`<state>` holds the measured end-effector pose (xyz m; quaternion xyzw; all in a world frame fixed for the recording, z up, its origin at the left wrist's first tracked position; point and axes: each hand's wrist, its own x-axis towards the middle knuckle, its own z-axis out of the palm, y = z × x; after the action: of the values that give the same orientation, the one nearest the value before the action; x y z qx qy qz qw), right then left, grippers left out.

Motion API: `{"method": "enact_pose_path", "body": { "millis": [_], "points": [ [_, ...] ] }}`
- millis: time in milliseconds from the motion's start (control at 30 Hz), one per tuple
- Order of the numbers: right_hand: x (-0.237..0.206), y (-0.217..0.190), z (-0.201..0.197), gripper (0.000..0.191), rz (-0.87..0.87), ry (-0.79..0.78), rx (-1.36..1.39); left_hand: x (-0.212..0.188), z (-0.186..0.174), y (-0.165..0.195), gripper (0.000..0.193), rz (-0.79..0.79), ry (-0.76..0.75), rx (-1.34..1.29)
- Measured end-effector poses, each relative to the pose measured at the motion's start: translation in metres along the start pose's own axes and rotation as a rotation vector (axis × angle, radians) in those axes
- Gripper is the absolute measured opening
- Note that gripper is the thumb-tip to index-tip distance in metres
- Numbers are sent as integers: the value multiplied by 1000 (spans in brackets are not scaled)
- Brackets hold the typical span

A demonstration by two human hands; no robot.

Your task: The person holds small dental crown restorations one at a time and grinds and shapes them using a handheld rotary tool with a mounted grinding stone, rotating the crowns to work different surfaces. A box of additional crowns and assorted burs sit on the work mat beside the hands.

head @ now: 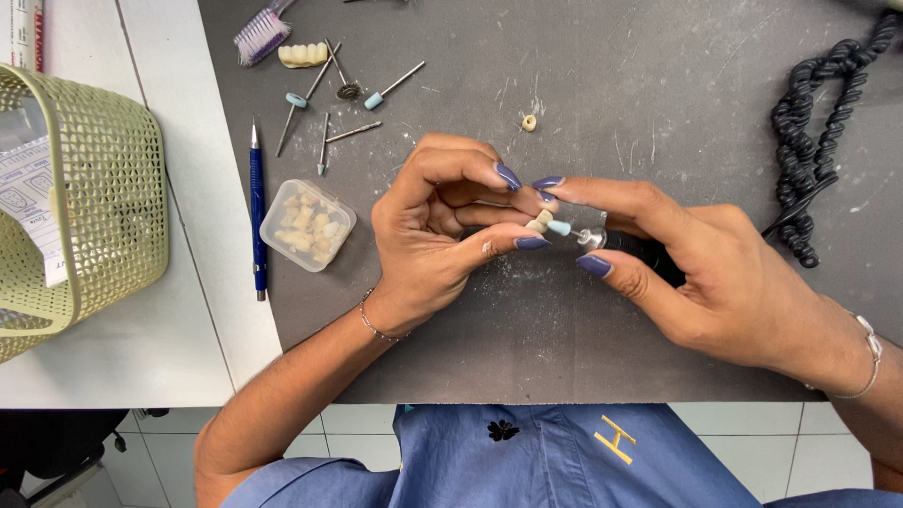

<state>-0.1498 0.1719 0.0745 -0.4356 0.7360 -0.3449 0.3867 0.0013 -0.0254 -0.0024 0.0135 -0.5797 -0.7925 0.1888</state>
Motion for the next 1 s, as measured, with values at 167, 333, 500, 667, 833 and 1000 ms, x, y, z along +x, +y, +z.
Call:
{"method": "enact_pose_path", "body": {
  "millis": [167,333,500,667,833,1000],
  "points": [
    [1,0,0,53,-48,37,-34,0,0,-1,35,2,-6,-6],
    [0,-1,0,54,-17,26,-44,-1,0,-1,34,7,-7,7],
    [1,0,0,55,-27,34,-59,-1,-1,-1,34,1,-6,9],
    [0,1,1,55,-40,21,-44,-1,1,-1,35,7,-6,2],
    [-1,1,0,54,5,25,-54,-1,0,-1,34,-5,-14,-4],
    [0,2,1,56,-39,22,-42,-2,1,0,35,-2,3,5]
  ]
}}
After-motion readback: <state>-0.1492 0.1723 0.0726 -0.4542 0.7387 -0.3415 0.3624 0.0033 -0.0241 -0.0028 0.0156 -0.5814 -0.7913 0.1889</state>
